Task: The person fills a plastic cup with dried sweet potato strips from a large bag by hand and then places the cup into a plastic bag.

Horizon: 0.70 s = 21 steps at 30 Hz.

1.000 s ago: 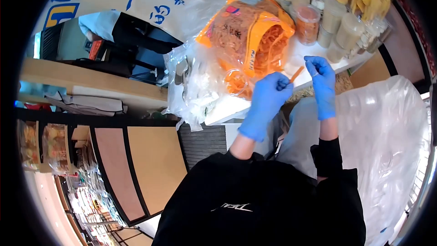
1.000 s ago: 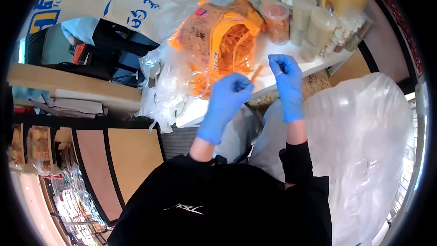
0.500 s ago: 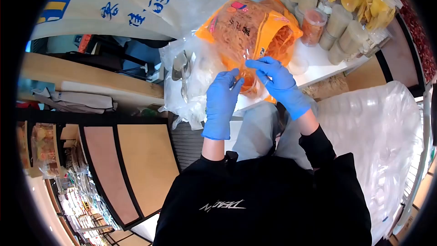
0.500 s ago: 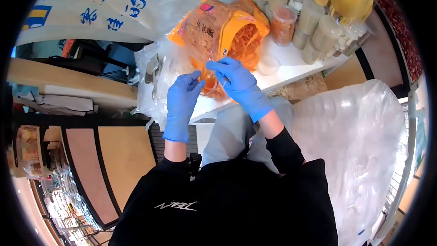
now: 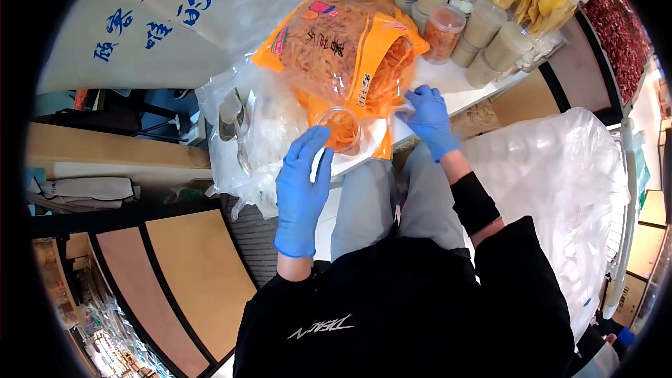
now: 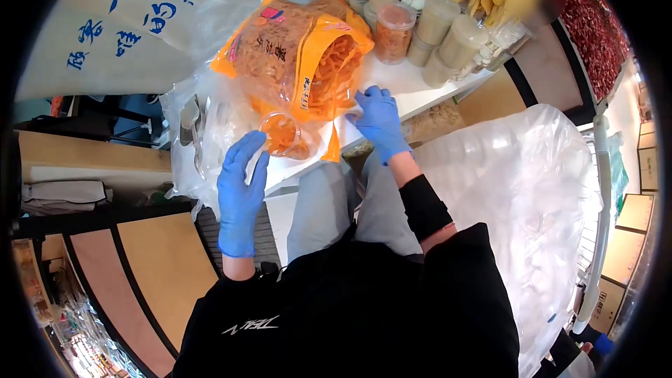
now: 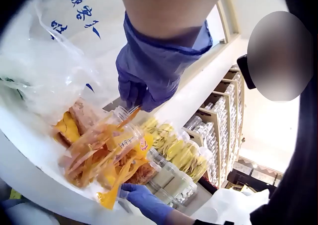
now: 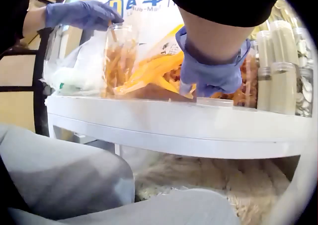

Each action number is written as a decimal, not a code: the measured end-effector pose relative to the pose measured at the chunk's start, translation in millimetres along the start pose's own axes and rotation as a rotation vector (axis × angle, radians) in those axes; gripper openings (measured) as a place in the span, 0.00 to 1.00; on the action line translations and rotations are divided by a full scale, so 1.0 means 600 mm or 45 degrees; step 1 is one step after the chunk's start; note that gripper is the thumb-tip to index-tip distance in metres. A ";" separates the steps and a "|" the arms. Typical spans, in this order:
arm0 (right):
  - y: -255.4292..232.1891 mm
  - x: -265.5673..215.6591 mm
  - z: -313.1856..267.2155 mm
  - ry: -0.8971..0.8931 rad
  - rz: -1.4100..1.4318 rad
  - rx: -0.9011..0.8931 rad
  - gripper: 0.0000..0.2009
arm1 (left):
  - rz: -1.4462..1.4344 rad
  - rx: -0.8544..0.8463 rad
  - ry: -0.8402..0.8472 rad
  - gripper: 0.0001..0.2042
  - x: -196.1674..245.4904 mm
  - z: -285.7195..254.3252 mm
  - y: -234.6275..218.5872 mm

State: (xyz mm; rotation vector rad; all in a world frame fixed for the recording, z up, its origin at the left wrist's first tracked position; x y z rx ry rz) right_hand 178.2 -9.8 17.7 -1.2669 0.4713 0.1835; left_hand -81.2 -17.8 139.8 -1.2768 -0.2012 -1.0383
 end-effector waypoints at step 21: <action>0.053 0.037 0.019 -0.159 -0.169 0.098 0.09 | -0.147 0.017 0.069 0.15 -0.015 -0.026 -0.010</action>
Point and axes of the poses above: each hand's wrist, its own z-axis towards the middle knuckle, its own y-axis out of the palm, x = y × z, the point moved 5 cm from there along z, towards the middle knuckle, and after that the axes turned 1 degree about -x, right-handed, at the moved point
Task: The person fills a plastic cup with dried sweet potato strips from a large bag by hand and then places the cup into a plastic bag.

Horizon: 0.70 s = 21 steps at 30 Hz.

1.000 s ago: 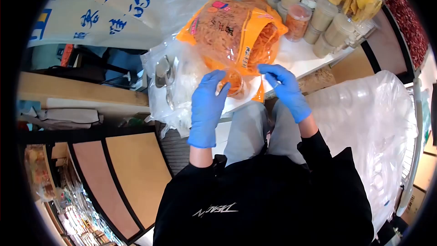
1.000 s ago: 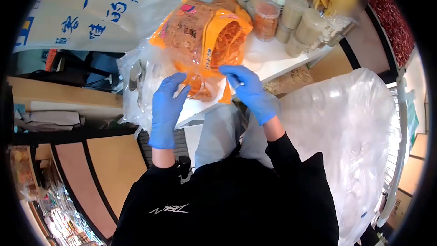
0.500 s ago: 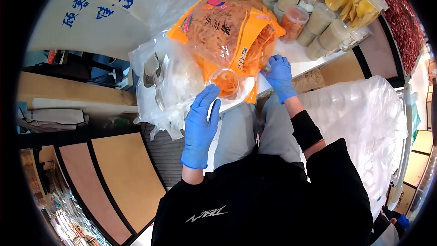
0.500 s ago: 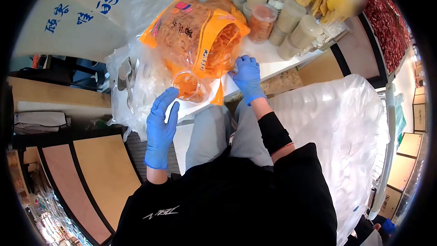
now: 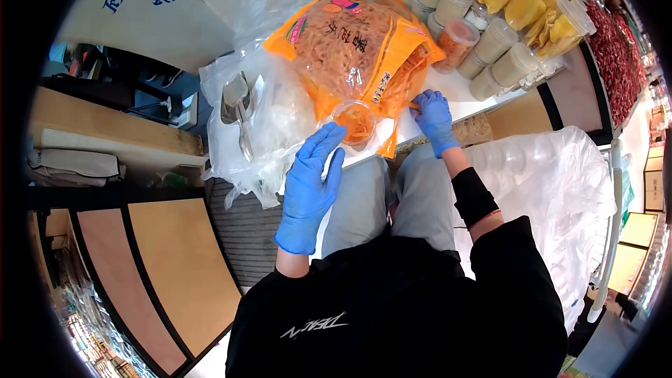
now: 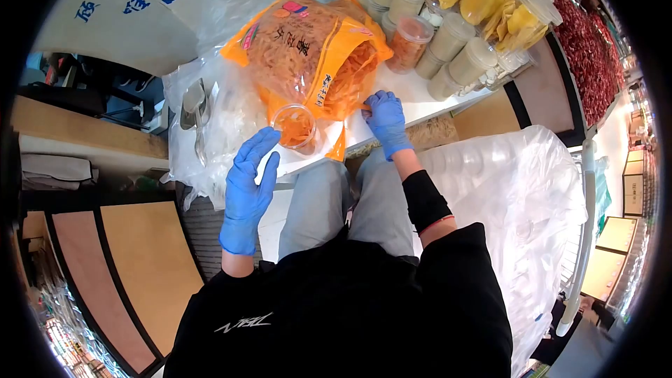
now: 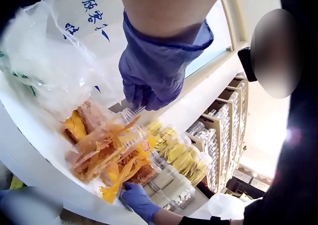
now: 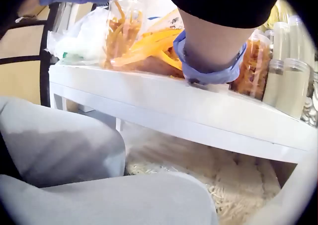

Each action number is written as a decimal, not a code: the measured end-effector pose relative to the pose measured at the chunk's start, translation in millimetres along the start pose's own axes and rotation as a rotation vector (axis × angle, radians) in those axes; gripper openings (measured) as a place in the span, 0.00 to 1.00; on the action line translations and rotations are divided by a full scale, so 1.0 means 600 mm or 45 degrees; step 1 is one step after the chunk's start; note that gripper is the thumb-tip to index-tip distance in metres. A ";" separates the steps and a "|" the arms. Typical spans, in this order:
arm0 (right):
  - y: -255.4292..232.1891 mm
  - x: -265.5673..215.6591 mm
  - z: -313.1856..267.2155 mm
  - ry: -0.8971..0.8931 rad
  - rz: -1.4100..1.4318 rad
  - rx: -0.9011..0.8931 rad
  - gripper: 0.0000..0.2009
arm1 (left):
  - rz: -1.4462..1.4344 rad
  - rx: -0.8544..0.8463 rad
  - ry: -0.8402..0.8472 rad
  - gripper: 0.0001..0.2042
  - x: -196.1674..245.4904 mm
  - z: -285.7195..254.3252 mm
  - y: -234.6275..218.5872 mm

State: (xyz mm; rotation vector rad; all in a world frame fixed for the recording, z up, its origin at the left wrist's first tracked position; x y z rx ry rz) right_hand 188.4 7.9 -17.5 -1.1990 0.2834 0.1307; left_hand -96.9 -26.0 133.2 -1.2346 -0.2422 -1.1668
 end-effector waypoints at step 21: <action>-0.128 0.036 -0.019 0.164 0.507 0.163 0.08 | -0.156 -0.131 -0.074 0.17 0.004 -0.042 -0.005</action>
Point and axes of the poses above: each hand's wrist, its own z-axis towards the middle knuckle, its own y-axis out of the palm, x = y × z, the point moved 5 cm from there along z, towards the middle knuckle, and after that the axes turned 1 degree about -x, right-handed, at the moved point
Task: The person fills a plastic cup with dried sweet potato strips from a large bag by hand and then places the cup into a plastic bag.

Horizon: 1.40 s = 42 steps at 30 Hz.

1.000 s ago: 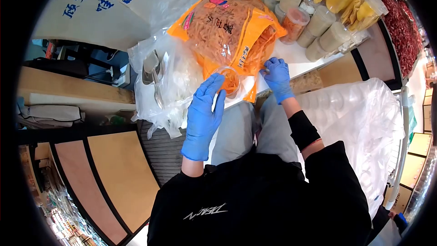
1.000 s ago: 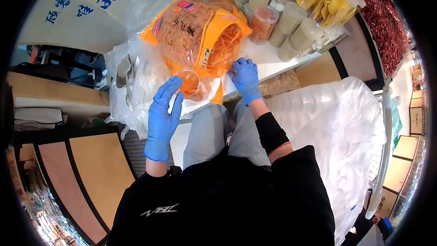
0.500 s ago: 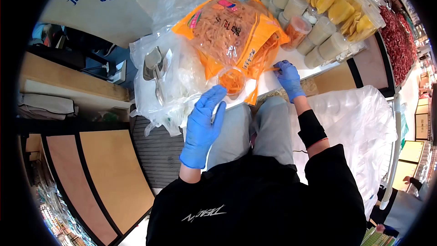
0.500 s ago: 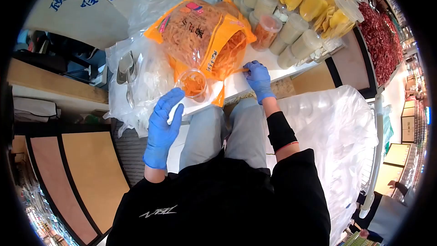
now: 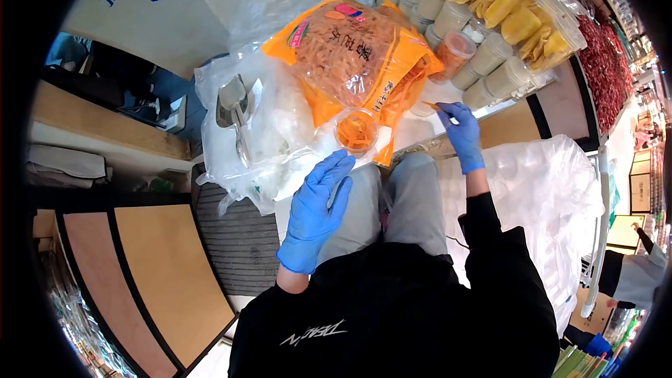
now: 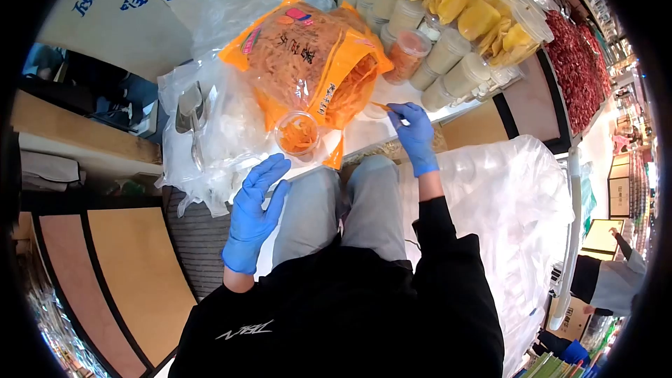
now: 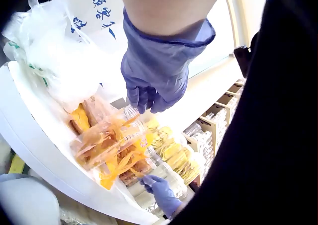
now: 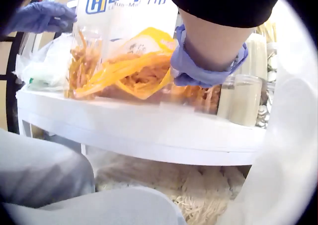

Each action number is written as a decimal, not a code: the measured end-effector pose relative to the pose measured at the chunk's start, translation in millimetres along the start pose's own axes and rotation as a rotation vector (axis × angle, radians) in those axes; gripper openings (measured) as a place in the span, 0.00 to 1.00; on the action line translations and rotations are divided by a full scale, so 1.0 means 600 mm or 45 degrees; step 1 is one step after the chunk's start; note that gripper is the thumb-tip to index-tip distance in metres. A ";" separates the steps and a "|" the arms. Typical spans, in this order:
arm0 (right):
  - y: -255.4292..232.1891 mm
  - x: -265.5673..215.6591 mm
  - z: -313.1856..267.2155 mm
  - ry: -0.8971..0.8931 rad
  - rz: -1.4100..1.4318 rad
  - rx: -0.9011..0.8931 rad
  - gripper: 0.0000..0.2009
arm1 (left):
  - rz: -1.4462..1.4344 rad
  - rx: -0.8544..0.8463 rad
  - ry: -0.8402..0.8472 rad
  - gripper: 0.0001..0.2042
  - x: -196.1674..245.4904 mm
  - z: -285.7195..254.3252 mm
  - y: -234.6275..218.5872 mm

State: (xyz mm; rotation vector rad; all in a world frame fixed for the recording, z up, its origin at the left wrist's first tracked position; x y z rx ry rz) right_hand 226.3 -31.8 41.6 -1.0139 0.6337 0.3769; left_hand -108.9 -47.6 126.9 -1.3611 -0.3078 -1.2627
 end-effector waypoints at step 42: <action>0.060 0.019 -0.055 0.259 -0.078 0.238 0.13 | -1.328 -0.016 -0.619 0.27 -0.144 0.116 0.329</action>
Point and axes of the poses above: each hand's wrist, its own z-axis towards the middle knuckle, its own y-axis out of the palm, x = y × z, the point moved 5 cm from there along z, towards the middle knuckle, and after that the axes turned 1 degree about -x, right-handed, at the moved point
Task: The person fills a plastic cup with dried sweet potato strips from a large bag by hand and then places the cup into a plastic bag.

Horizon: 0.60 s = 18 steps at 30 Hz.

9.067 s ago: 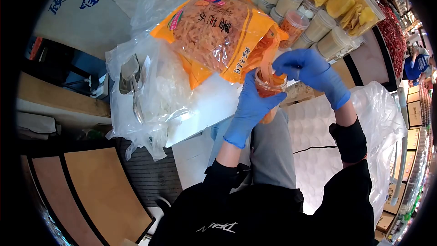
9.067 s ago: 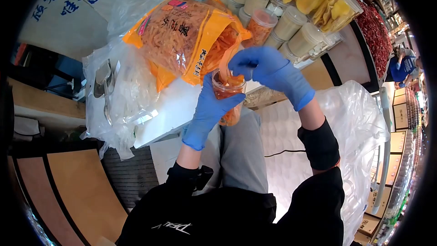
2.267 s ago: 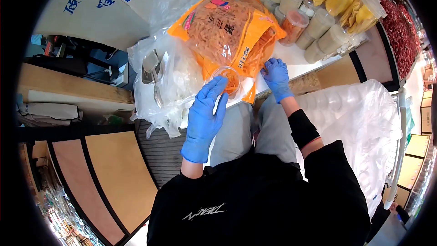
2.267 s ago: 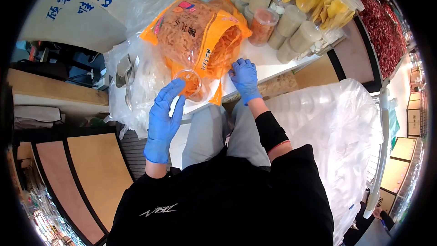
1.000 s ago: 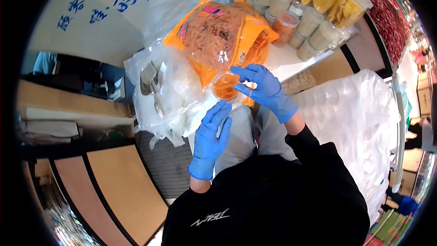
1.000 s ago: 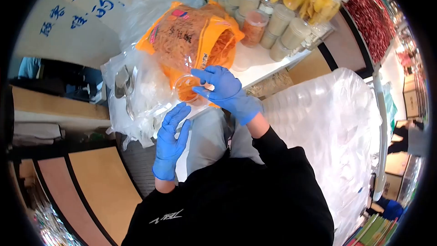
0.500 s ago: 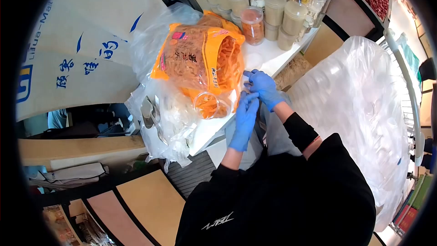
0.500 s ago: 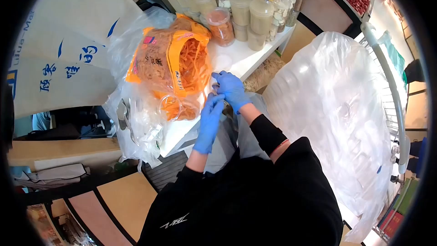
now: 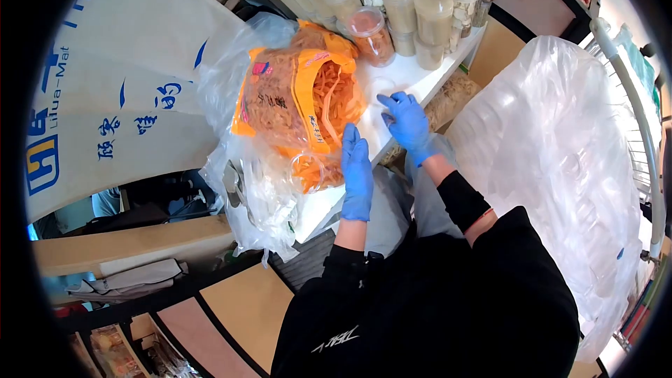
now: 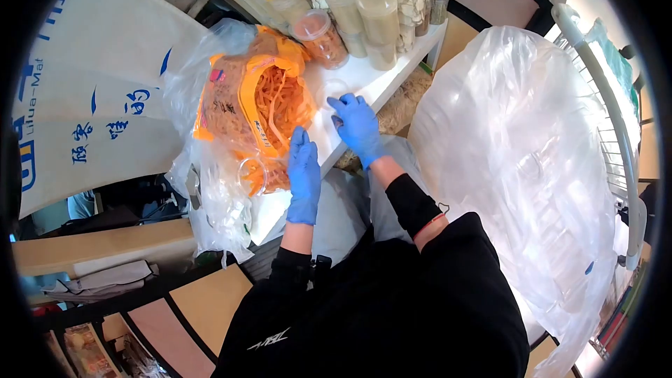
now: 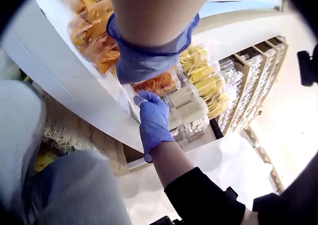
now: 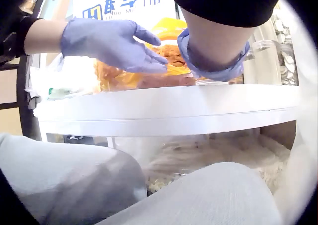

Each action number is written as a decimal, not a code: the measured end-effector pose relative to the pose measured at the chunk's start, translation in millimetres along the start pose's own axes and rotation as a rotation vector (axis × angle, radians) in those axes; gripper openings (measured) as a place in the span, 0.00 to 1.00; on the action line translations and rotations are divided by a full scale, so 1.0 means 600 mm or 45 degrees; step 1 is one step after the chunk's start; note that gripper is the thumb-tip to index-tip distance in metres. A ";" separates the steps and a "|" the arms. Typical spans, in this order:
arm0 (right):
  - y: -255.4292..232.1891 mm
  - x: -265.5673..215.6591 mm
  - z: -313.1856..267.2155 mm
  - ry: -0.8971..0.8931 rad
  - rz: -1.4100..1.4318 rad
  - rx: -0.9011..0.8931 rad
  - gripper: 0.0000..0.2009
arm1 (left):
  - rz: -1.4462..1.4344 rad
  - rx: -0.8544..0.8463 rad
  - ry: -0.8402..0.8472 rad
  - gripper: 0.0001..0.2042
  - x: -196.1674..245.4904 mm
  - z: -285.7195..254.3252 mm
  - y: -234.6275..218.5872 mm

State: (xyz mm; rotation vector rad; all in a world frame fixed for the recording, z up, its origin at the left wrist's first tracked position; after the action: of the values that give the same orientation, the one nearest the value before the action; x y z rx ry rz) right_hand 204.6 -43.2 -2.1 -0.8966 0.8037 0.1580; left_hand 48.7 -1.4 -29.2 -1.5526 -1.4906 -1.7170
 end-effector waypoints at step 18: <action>0.012 -0.016 -0.014 0.000 0.665 -0.119 0.13 | 0.489 -0.546 -0.068 0.19 0.058 -0.131 0.019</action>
State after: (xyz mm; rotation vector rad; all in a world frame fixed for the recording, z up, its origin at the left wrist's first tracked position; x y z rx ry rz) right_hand 189.8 -43.1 -3.5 -0.7570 1.0252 0.6565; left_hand 10.4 -61.2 20.4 -1.9544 -0.7956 -1.8409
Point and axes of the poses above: each hand's wrist, its own z-axis towards the middle knuckle, its own y-axis out of the palm, x = y × z, the point moved 5 cm from there along z, towards the middle knuckle, and after that the axes turned 1 degree about -x, right-handed, at the moved point
